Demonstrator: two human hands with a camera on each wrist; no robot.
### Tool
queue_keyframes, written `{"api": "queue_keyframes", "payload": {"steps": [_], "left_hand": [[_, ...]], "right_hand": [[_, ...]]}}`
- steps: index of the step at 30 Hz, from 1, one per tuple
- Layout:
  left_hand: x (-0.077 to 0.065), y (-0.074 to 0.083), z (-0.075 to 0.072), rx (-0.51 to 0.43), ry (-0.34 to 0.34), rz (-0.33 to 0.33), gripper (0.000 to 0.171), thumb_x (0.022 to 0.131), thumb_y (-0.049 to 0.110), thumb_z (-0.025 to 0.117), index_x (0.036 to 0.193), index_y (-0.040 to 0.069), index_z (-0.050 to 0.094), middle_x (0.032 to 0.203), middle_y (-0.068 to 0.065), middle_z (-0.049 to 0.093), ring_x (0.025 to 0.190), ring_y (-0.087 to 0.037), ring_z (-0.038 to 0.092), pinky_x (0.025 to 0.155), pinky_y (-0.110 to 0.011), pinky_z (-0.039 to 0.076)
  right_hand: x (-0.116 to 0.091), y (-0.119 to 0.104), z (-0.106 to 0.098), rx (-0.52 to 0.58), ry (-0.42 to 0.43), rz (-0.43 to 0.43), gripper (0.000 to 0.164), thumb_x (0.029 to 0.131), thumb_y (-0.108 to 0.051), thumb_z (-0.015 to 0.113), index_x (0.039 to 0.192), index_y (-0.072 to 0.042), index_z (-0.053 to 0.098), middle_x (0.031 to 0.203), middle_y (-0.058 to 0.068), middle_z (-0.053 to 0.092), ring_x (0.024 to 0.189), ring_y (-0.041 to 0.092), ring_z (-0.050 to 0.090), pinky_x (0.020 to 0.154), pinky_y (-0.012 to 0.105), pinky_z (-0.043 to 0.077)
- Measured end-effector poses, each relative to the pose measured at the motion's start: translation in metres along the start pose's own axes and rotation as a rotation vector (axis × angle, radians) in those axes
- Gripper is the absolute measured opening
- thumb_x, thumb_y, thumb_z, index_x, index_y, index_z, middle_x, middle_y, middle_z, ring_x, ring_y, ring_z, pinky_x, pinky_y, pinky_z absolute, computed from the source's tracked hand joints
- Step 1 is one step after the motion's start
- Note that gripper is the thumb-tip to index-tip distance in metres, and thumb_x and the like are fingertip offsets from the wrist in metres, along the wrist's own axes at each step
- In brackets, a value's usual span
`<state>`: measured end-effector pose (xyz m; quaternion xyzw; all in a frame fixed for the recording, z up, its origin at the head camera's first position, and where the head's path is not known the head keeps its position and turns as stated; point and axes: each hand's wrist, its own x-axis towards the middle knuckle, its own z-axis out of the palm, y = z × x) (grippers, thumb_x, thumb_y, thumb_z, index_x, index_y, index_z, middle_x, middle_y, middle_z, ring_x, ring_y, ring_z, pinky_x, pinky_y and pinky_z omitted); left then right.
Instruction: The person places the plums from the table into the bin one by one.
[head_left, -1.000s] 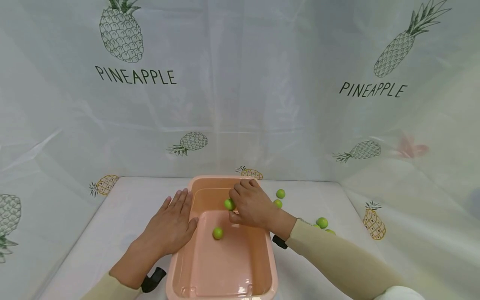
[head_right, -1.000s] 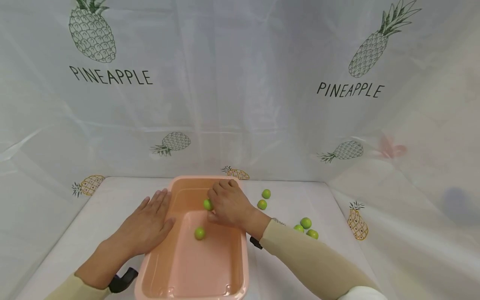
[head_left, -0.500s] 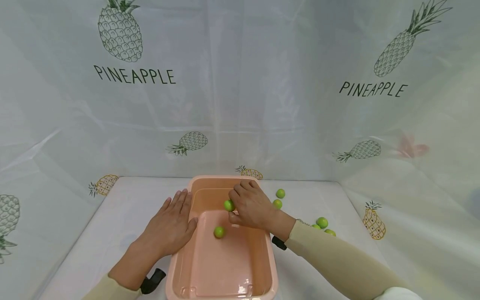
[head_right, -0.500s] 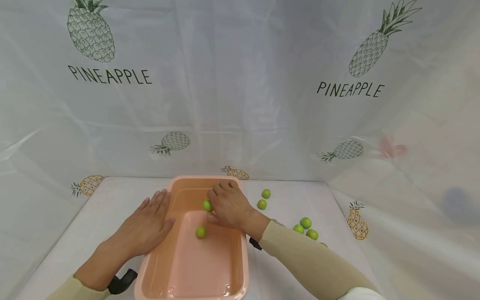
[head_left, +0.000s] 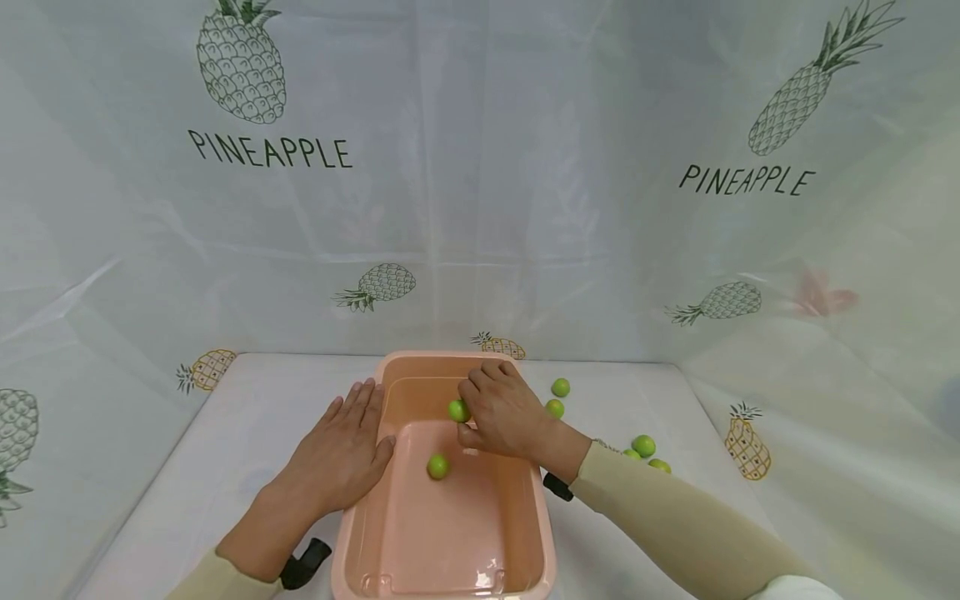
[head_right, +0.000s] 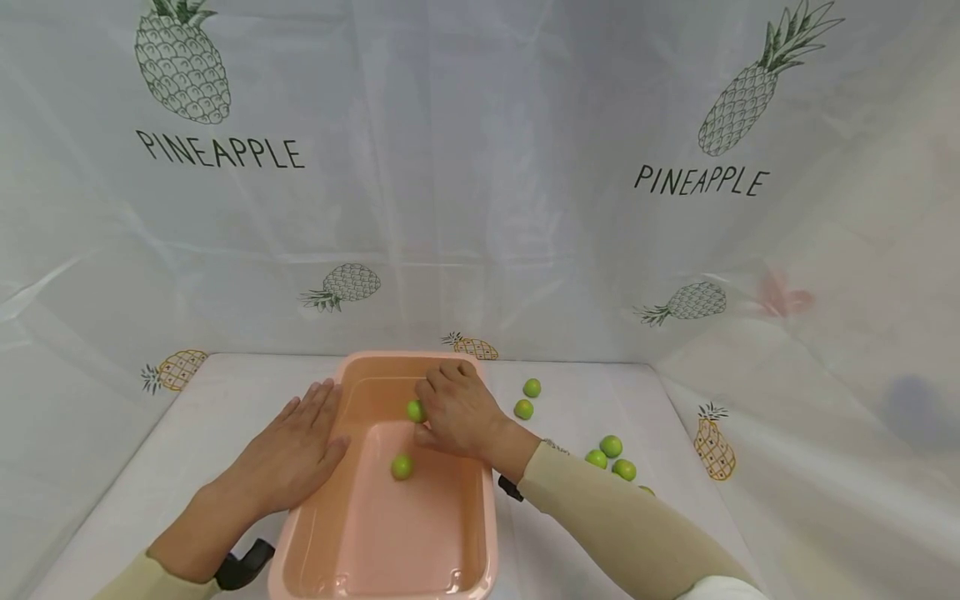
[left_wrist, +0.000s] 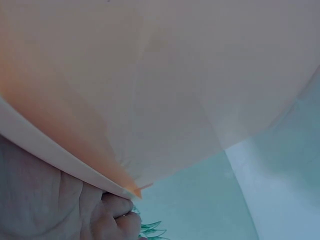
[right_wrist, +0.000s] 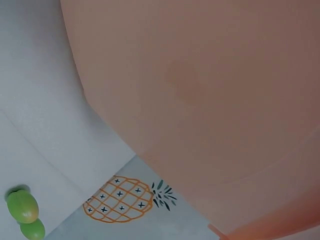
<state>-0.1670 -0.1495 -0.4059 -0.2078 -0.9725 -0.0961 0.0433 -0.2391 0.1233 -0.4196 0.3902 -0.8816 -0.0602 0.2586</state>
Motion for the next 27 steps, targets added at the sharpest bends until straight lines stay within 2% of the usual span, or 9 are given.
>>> {"api": "queue_keyframes", "payload": {"steps": [8,18,23,27], "left_hand": [[-0.0012,0.0006,-0.001,-0.008,0.001,0.001,0.069,0.109,0.031,0.052,0.159,-0.013,0.034,0.167,-0.032,0.031,0.156,-0.049,0.03,0.125,-0.063,0.03],[-0.0016,-0.0009,0.0018,-0.021,0.022,0.004,0.069,0.109,0.03,0.052,0.158,-0.013,0.033,0.166,-0.033,0.032,0.156,-0.049,0.031,0.124,-0.063,0.031],[-0.0015,-0.0022,0.0043,-0.02,0.037,0.005,0.07,0.108,0.03,0.053,0.158,-0.014,0.033,0.166,-0.033,0.032,0.155,-0.049,0.031,0.124,-0.063,0.032],[-0.0016,-0.0019,0.0042,-0.024,0.038,0.007,0.071,0.108,0.031,0.053,0.159,-0.014,0.032,0.166,-0.033,0.031,0.155,-0.049,0.031,0.124,-0.063,0.032]], "right_hand": [[-0.0022,-0.0002,0.0009,-0.036,0.005,0.048,0.031,0.085,-0.042,0.07,0.089,-0.013,0.058,0.086,0.0,0.056,0.084,0.022,0.049,0.076,0.036,0.041],[-0.0018,-0.0001,0.0005,-0.033,-0.018,0.055,0.028,0.084,-0.04,0.071,0.086,-0.016,0.057,0.084,-0.002,0.052,0.084,0.021,0.048,0.076,0.035,0.039],[-0.0018,-0.0003,-0.0002,-0.015,0.006,0.051,0.025,0.084,-0.036,0.07,0.086,-0.015,0.057,0.082,-0.002,0.05,0.08,0.02,0.045,0.074,0.035,0.037],[-0.002,0.0002,0.0004,-0.013,0.037,0.058,0.024,0.085,-0.034,0.07,0.09,-0.013,0.062,0.085,-0.001,0.056,0.081,0.021,0.049,0.074,0.036,0.039]]}}
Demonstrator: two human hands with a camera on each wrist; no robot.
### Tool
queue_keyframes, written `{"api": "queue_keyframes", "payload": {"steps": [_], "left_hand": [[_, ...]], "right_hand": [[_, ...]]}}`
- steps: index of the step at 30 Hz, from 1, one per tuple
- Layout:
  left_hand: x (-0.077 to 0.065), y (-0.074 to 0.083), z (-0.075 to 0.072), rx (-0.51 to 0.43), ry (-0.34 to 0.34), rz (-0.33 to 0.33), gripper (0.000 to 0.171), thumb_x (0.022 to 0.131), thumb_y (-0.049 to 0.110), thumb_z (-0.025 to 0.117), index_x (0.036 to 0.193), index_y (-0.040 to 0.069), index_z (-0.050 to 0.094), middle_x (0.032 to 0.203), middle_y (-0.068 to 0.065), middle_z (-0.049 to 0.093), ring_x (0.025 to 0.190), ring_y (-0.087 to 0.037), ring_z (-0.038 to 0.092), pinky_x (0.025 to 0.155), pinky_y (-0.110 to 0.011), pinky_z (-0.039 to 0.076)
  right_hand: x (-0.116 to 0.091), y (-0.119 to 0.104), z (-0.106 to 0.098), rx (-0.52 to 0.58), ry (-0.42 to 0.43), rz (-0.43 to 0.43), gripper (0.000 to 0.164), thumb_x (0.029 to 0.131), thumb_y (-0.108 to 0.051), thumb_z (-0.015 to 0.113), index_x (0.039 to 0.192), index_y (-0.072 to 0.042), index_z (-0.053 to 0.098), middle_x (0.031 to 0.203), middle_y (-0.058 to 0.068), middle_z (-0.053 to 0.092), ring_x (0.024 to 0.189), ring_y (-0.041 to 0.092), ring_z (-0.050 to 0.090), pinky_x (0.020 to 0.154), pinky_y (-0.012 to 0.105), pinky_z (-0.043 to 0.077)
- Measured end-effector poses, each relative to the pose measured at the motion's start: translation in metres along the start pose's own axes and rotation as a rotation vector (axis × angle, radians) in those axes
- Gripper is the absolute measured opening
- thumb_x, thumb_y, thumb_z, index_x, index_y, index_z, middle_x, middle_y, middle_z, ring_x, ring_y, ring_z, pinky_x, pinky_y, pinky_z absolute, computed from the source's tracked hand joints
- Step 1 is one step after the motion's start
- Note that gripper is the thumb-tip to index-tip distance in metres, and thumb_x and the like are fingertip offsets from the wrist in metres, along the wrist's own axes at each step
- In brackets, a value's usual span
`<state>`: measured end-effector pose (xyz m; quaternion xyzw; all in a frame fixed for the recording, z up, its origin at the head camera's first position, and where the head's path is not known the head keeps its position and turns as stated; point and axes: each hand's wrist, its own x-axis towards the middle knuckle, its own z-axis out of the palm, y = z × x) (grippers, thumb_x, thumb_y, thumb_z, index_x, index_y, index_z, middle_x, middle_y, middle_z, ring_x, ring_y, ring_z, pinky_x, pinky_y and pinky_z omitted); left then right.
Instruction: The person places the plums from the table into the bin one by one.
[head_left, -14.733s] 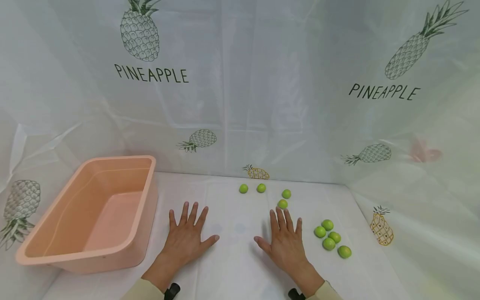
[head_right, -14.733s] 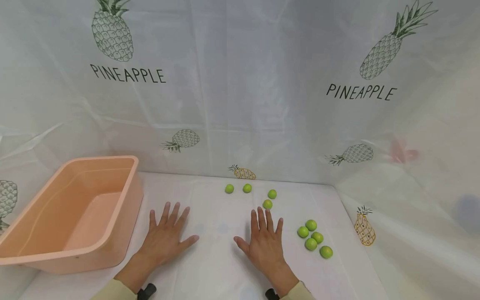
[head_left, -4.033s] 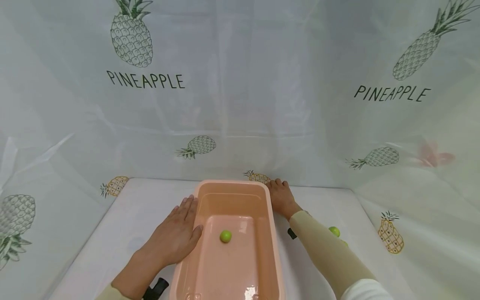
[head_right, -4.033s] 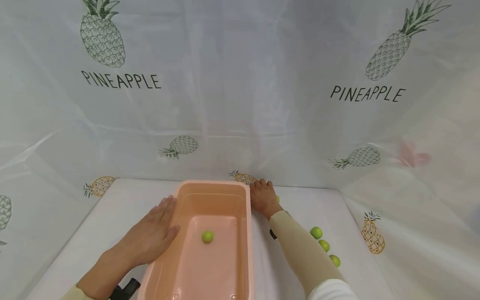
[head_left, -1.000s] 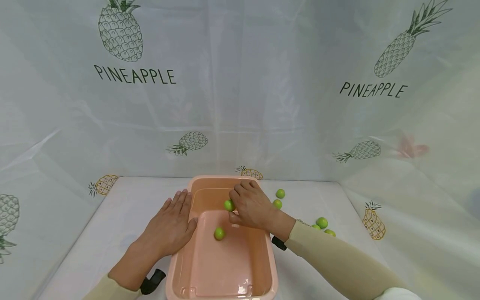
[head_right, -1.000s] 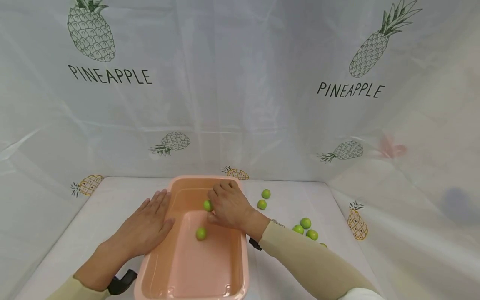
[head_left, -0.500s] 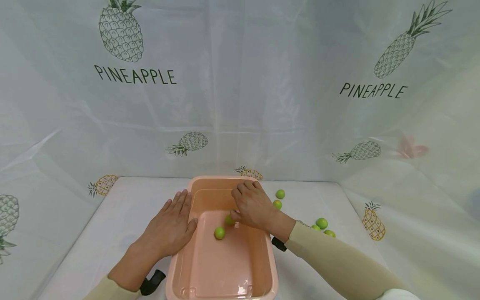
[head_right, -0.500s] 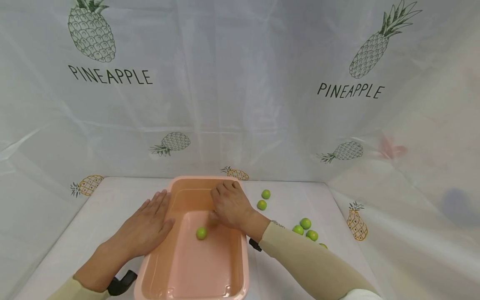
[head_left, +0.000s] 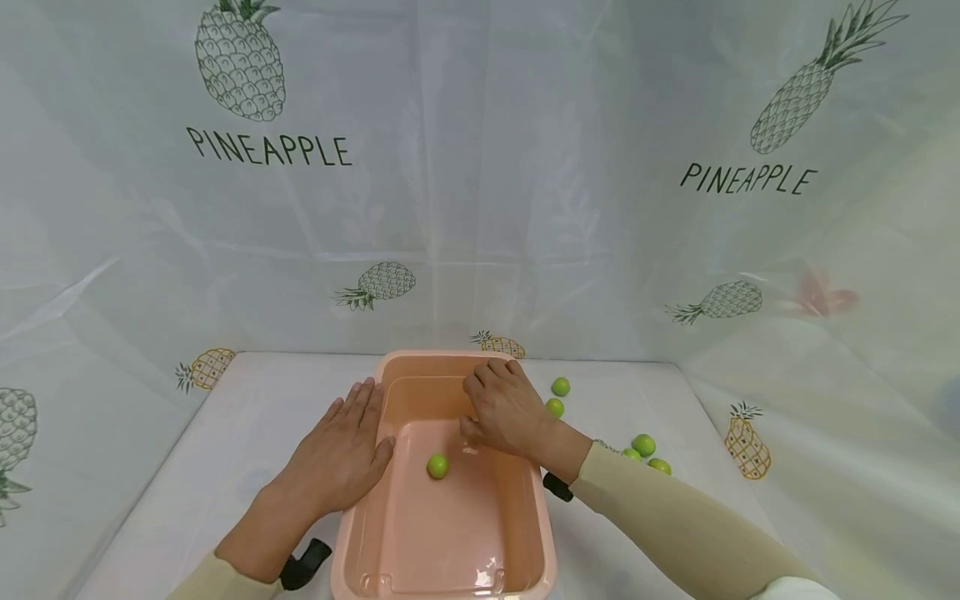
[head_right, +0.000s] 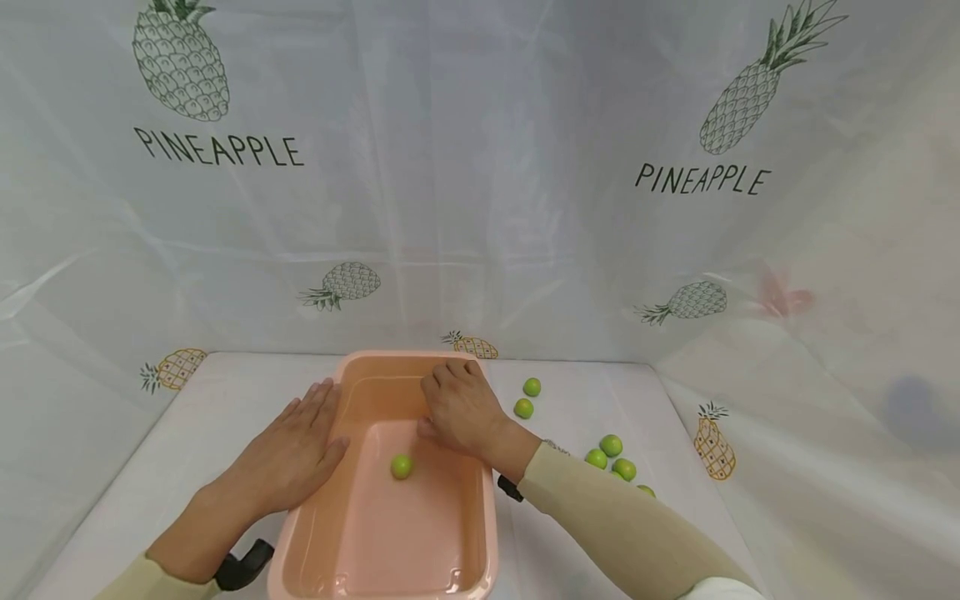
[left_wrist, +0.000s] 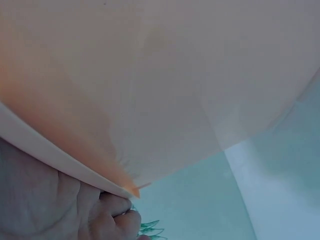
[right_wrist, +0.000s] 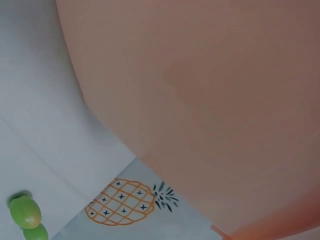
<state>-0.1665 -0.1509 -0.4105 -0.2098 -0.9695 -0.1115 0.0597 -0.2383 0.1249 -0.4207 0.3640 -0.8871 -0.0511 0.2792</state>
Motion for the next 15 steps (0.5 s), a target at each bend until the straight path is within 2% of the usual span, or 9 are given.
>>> {"api": "queue_keyframes", "payload": {"steps": [4,7,12,15], "left_hand": [[0.001,0.001,-0.001,-0.004,-0.003,0.0,0.072,0.107,0.032,0.055,0.159,-0.014,0.032,0.167,-0.032,0.031,0.155,-0.049,0.031,0.124,-0.063,0.031],[0.002,0.001,-0.001,-0.001,-0.008,-0.002,0.073,0.107,0.032,0.055,0.159,-0.014,0.032,0.167,-0.033,0.031,0.155,-0.049,0.031,0.124,-0.063,0.032],[0.002,0.001,-0.001,-0.007,-0.018,-0.009,0.075,0.106,0.032,0.056,0.159,-0.014,0.031,0.167,-0.033,0.03,0.156,-0.049,0.03,0.124,-0.063,0.031],[0.001,0.002,-0.001,-0.019,-0.027,-0.015,0.077,0.105,0.033,0.058,0.159,-0.014,0.03,0.167,-0.033,0.029,0.156,-0.05,0.029,0.124,-0.064,0.031]], "right_hand": [[0.0,0.004,-0.002,-0.018,0.027,0.009,0.02,0.088,-0.031,0.069,0.093,-0.012,0.065,0.088,0.001,0.06,0.082,0.022,0.052,0.075,0.036,0.041],[-0.001,0.012,-0.007,-0.006,0.051,0.028,0.018,0.09,-0.028,0.07,0.091,-0.012,0.063,0.085,0.001,0.058,0.081,0.021,0.05,0.075,0.036,0.041],[-0.006,0.036,-0.014,0.012,0.132,0.075,0.02,0.09,-0.024,0.073,0.09,-0.009,0.06,0.083,0.002,0.056,0.079,0.025,0.05,0.072,0.038,0.042],[-0.013,0.055,-0.016,0.015,0.176,0.113,0.021,0.09,-0.023,0.075,0.095,-0.007,0.062,0.086,0.006,0.06,0.081,0.028,0.053,0.072,0.041,0.042]]}}
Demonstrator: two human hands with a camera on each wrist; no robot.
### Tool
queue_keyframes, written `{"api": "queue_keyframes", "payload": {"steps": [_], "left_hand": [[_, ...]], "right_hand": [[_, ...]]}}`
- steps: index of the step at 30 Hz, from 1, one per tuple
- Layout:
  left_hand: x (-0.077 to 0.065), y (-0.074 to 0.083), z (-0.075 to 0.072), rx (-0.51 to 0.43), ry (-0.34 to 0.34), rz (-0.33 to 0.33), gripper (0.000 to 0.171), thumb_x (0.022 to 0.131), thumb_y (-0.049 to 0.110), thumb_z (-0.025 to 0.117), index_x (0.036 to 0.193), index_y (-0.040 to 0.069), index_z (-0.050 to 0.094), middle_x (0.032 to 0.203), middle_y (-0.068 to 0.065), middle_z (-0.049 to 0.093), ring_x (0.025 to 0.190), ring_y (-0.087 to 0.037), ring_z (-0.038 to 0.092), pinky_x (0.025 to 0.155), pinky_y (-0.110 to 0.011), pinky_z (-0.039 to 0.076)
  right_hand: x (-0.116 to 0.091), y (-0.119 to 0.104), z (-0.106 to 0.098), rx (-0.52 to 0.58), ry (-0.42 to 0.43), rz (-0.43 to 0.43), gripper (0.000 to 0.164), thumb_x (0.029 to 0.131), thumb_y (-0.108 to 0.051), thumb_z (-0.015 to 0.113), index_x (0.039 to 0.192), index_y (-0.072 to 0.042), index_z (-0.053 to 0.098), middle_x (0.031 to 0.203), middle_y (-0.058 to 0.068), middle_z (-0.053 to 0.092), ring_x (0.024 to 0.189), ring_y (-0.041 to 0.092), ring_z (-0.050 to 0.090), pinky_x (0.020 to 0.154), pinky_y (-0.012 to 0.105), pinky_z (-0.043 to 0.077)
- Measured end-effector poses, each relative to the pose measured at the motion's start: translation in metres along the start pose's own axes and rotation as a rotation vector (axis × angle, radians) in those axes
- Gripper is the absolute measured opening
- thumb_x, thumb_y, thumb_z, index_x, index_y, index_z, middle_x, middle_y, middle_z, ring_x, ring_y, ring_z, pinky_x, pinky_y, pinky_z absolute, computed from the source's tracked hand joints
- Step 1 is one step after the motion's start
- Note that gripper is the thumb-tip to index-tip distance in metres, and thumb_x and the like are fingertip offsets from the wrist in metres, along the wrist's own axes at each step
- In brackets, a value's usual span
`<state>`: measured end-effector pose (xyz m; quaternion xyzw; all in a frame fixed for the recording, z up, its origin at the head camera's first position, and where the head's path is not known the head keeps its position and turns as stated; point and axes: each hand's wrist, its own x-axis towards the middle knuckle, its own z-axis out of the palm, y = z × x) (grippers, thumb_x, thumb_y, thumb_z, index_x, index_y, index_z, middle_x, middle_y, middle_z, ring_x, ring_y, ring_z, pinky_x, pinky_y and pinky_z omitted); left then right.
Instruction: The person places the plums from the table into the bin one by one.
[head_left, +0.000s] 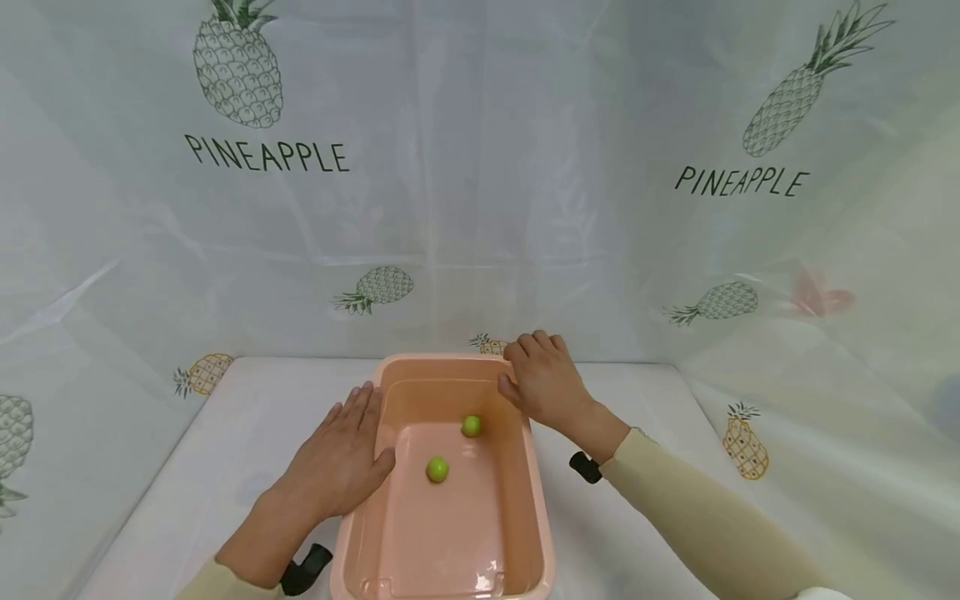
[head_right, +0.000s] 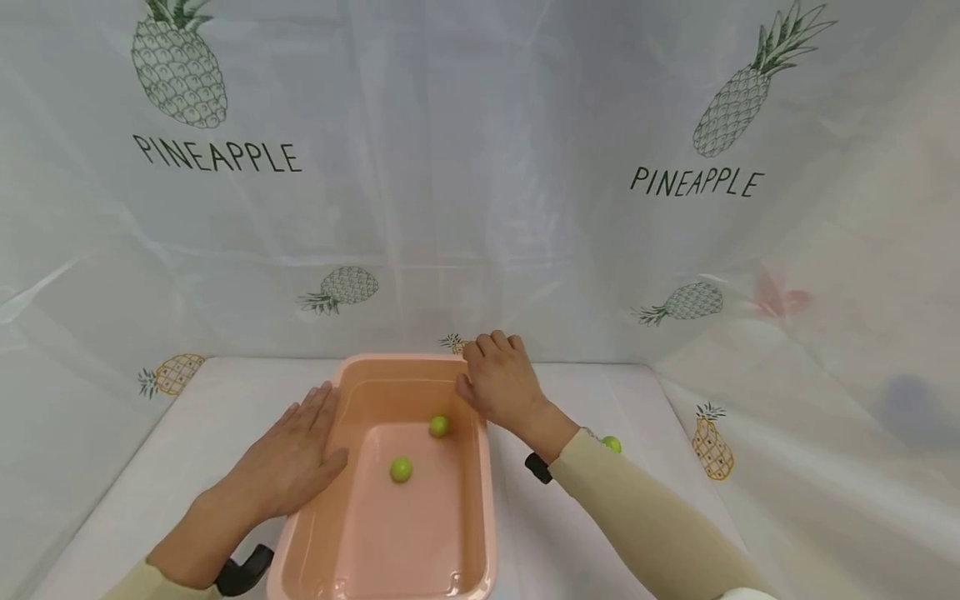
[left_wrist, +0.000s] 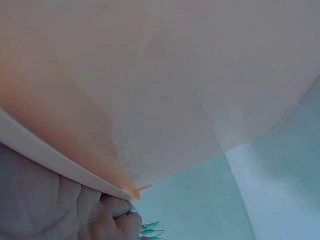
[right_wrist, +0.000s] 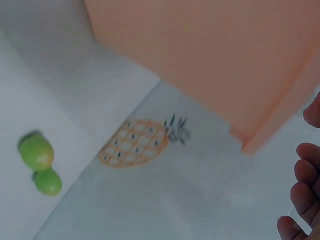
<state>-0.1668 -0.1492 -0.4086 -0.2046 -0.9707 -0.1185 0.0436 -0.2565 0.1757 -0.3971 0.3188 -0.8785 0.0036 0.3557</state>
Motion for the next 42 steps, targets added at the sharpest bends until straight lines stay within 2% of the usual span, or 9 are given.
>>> {"api": "queue_keyframes", "payload": {"steps": [3,7,13,16,22,32,38,42], "left_hand": [[0.0,0.0,0.0,-0.009,-0.008,-0.004,0.079,0.104,0.034,0.058,0.16,-0.014,0.03,0.168,-0.033,0.028,0.156,-0.05,0.028,0.124,-0.064,0.03],[0.001,0.0,-0.001,-0.01,-0.011,-0.004,0.08,0.104,0.036,0.058,0.161,-0.013,0.028,0.169,-0.032,0.027,0.157,-0.049,0.028,0.125,-0.064,0.029],[0.003,0.0,-0.002,0.006,-0.017,-0.006,0.081,0.104,0.037,0.058,0.16,-0.013,0.028,0.168,-0.032,0.027,0.157,-0.049,0.027,0.125,-0.063,0.029],[0.003,0.0,-0.003,0.005,-0.018,-0.011,0.081,0.104,0.036,0.059,0.16,-0.014,0.028,0.168,-0.033,0.027,0.157,-0.049,0.027,0.125,-0.064,0.029],[0.003,0.0,-0.004,-0.009,-0.018,-0.015,0.079,0.103,0.034,0.058,0.159,-0.014,0.029,0.168,-0.033,0.027,0.157,-0.049,0.028,0.125,-0.064,0.03],[0.002,0.0,0.0,-0.03,-0.032,-0.019,0.08,0.104,0.034,0.057,0.16,-0.014,0.027,0.169,-0.032,0.026,0.157,-0.049,0.026,0.125,-0.063,0.029],[0.002,-0.001,0.001,-0.022,-0.011,-0.008,0.08,0.104,0.035,0.058,0.16,-0.014,0.028,0.168,-0.032,0.027,0.157,-0.049,0.028,0.124,-0.064,0.031],[0.0,-0.002,0.0,-0.016,-0.008,-0.014,0.081,0.104,0.035,0.058,0.16,-0.013,0.027,0.168,-0.032,0.027,0.157,-0.048,0.028,0.125,-0.063,0.031]], "right_hand": [[-0.01,0.021,-0.001,0.009,0.004,0.053,0.022,0.091,-0.023,0.074,0.098,-0.004,0.064,0.089,0.01,0.064,0.084,0.032,0.055,0.071,0.044,0.043],[-0.031,0.048,0.005,-0.013,-0.033,0.121,0.021,0.09,-0.02,0.071,0.1,-0.002,0.066,0.091,0.013,0.065,0.085,0.034,0.057,0.071,0.047,0.045],[-0.071,0.069,0.028,-0.102,-0.167,0.157,0.031,0.086,-0.024,0.082,0.1,0.0,0.066,0.089,0.012,0.063,0.084,0.035,0.058,0.071,0.05,0.048],[-0.088,0.07,0.042,-0.118,-0.267,0.174,0.038,0.085,-0.028,0.086,0.101,-0.001,0.065,0.089,0.01,0.061,0.086,0.033,0.057,0.074,0.049,0.048],[-0.108,0.065,0.068,-0.135,-0.432,0.182,0.04,0.085,-0.032,0.084,0.101,-0.005,0.06,0.09,0.005,0.056,0.088,0.028,0.052,0.077,0.045,0.047],[-0.118,0.059,0.091,-0.163,-0.479,0.163,0.036,0.086,-0.028,0.079,0.101,-0.004,0.057,0.095,0.008,0.057,0.088,0.029,0.051,0.076,0.045,0.048],[-0.118,0.057,0.094,-0.2,-0.477,0.149,0.04,0.087,-0.03,0.081,0.104,0.0,0.061,0.101,0.012,0.062,0.091,0.031,0.054,0.079,0.047,0.049],[-0.118,0.055,0.091,-0.208,-0.473,0.148,0.038,0.087,-0.03,0.08,0.103,-0.001,0.061,0.097,0.011,0.062,0.089,0.031,0.054,0.077,0.045,0.048]]}}
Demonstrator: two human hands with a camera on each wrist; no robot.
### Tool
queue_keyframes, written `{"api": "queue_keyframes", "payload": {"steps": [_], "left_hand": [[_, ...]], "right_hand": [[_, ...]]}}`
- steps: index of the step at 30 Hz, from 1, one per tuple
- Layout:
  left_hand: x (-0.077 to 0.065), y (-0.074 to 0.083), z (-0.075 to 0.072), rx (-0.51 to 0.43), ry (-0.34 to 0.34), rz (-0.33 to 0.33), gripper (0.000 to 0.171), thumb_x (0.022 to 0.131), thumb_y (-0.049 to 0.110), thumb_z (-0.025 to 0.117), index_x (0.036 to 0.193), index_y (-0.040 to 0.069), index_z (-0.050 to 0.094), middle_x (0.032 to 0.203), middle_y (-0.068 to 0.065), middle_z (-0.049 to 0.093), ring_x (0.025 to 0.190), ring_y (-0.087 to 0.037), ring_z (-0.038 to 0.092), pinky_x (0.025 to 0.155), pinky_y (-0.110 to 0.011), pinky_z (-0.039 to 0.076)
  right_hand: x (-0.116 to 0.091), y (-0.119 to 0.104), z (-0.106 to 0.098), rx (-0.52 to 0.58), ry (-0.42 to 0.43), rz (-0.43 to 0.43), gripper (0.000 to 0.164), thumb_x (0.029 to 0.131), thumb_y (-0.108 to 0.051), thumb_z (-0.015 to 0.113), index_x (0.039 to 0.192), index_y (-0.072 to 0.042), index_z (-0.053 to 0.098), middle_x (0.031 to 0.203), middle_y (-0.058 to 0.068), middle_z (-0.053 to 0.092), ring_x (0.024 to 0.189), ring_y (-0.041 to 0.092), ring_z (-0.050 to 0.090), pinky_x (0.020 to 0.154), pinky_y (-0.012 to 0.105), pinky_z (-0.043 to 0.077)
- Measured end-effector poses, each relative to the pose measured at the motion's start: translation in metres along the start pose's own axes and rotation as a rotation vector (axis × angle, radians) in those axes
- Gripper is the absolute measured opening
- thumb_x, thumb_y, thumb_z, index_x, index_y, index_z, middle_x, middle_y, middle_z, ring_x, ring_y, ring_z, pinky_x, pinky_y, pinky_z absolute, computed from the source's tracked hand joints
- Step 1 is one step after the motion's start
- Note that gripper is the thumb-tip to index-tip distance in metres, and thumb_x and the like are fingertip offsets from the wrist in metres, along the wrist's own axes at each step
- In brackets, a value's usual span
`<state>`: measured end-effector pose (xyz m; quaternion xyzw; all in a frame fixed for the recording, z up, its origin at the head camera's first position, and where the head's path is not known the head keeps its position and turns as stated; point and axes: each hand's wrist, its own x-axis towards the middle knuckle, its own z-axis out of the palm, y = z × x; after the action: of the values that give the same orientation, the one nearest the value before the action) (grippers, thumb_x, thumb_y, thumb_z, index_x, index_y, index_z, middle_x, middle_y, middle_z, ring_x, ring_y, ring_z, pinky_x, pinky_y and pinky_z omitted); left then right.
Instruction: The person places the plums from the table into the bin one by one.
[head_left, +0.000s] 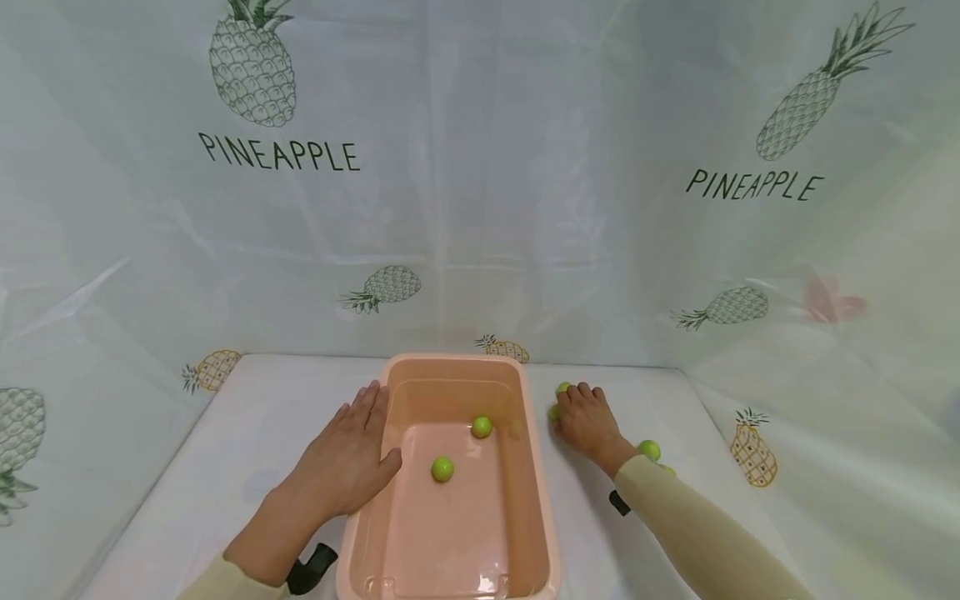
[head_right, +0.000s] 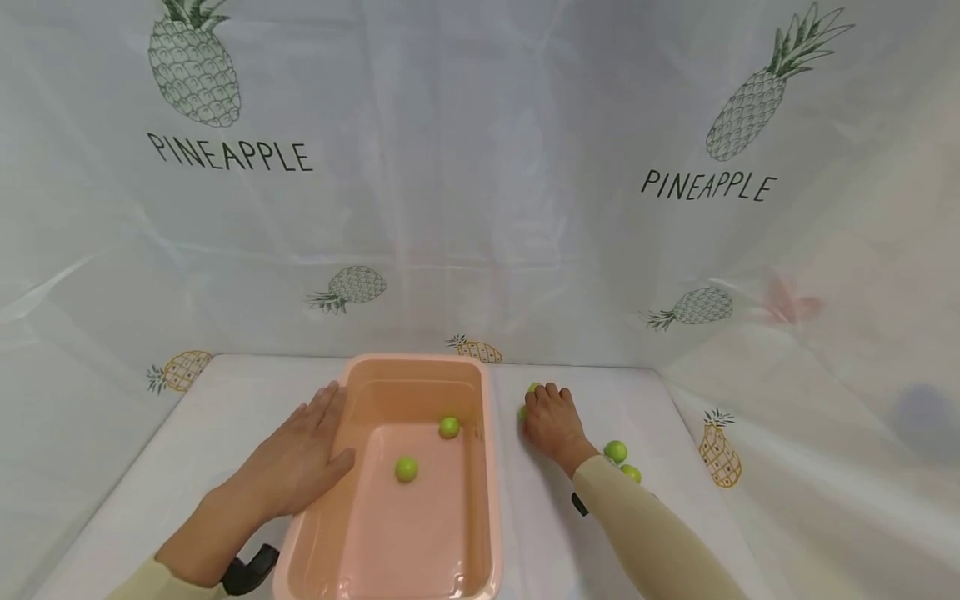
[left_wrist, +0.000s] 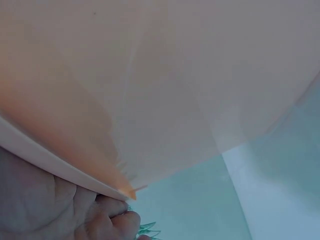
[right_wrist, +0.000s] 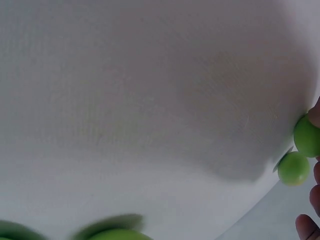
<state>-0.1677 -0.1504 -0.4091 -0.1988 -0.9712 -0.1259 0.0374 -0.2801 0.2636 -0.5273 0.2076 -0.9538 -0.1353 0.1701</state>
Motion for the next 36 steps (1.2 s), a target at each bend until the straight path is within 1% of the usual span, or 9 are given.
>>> {"api": "queue_keyframes", "payload": {"steps": [4,7,13,19,21,23,27,31,36], "left_hand": [[0.0,0.001,0.0,0.0,0.001,0.003,0.081,0.103,0.035,0.059,0.16,-0.013,0.028,0.168,-0.032,0.027,0.157,-0.049,0.028,0.124,-0.063,0.031],[0.0,0.001,0.0,0.002,0.008,0.007,0.081,0.103,0.035,0.059,0.16,-0.013,0.028,0.168,-0.032,0.027,0.156,-0.049,0.029,0.124,-0.063,0.032],[-0.001,0.0,0.001,-0.01,-0.004,0.001,0.081,0.104,0.035,0.059,0.161,-0.013,0.027,0.169,-0.032,0.026,0.157,-0.049,0.028,0.124,-0.064,0.031],[0.001,0.001,0.002,-0.025,0.0,0.003,0.081,0.104,0.034,0.059,0.161,-0.012,0.026,0.169,-0.032,0.025,0.157,-0.049,0.027,0.124,-0.064,0.03],[0.001,0.001,0.002,-0.032,0.004,0.002,0.081,0.104,0.034,0.059,0.161,-0.012,0.026,0.169,-0.032,0.025,0.157,-0.049,0.027,0.124,-0.065,0.031],[0.0,0.0,0.003,-0.034,0.006,0.001,0.08,0.103,0.033,0.059,0.161,-0.013,0.027,0.169,-0.032,0.026,0.157,-0.049,0.027,0.123,-0.065,0.031],[0.0,0.0,0.003,-0.038,0.019,0.003,0.079,0.103,0.032,0.059,0.16,-0.013,0.028,0.169,-0.032,0.027,0.157,-0.049,0.028,0.123,-0.065,0.032],[0.001,0.0,0.002,-0.043,0.023,0.004,0.08,0.103,0.032,0.059,0.161,-0.013,0.027,0.169,-0.032,0.026,0.157,-0.049,0.028,0.123,-0.065,0.032],[0.0,0.0,0.001,-0.032,0.0,0.006,0.081,0.104,0.034,0.059,0.16,-0.014,0.027,0.168,-0.033,0.026,0.156,-0.05,0.028,0.123,-0.065,0.032]], "right_hand": [[-0.003,0.001,0.0,0.003,0.004,0.009,0.035,0.087,-0.028,0.079,0.099,-0.001,0.059,0.089,0.009,0.056,0.085,0.03,0.051,0.074,0.044,0.046],[-0.004,0.002,0.001,0.005,0.015,0.013,0.035,0.087,-0.028,0.08,0.099,-0.002,0.059,0.087,0.008,0.054,0.085,0.029,0.051,0.074,0.043,0.045],[-0.004,0.0,0.001,0.001,-0.028,0.038,0.037,0.089,-0.031,0.079,0.102,-0.003,0.06,0.088,0.007,0.054,0.087,0.029,0.05,0.075,0.044,0.045],[-0.003,0.006,-0.005,-0.035,-0.017,0.077,0.037,0.088,-0.033,0.075,0.093,-0.003,0.054,0.082,0.007,0.045,0.085,0.03,0.046,0.075,0.044,0.043],[-0.004,0.007,-0.008,-0.053,0.007,0.072,0.035,0.087,-0.032,0.074,0.089,-0.005,0.052,0.08,0.006,0.042,0.082,0.028,0.044,0.074,0.042,0.041],[-0.005,0.008,-0.01,-0.088,0.033,0.046,0.035,0.087,-0.032,0.072,0.086,-0.007,0.048,0.078,0.004,0.038,0.078,0.026,0.041,0.072,0.039,0.039],[-0.006,0.008,-0.017,-0.135,0.127,-0.014,0.031,0.086,-0.028,0.067,0.082,-0.009,0.043,0.074,0.003,0.032,0.072,0.023,0.035,0.068,0.037,0.034],[-0.008,0.008,-0.026,-0.14,0.227,-0.05,0.029,0.082,-0.024,0.066,0.078,-0.009,0.042,0.072,0.003,0.031,0.069,0.023,0.033,0.066,0.036,0.032],[-0.012,0.01,-0.038,-0.156,0.295,-0.068,0.031,0.079,-0.027,0.068,0.077,-0.008,0.044,0.071,0.003,0.031,0.069,0.023,0.034,0.064,0.036,0.031]]}}
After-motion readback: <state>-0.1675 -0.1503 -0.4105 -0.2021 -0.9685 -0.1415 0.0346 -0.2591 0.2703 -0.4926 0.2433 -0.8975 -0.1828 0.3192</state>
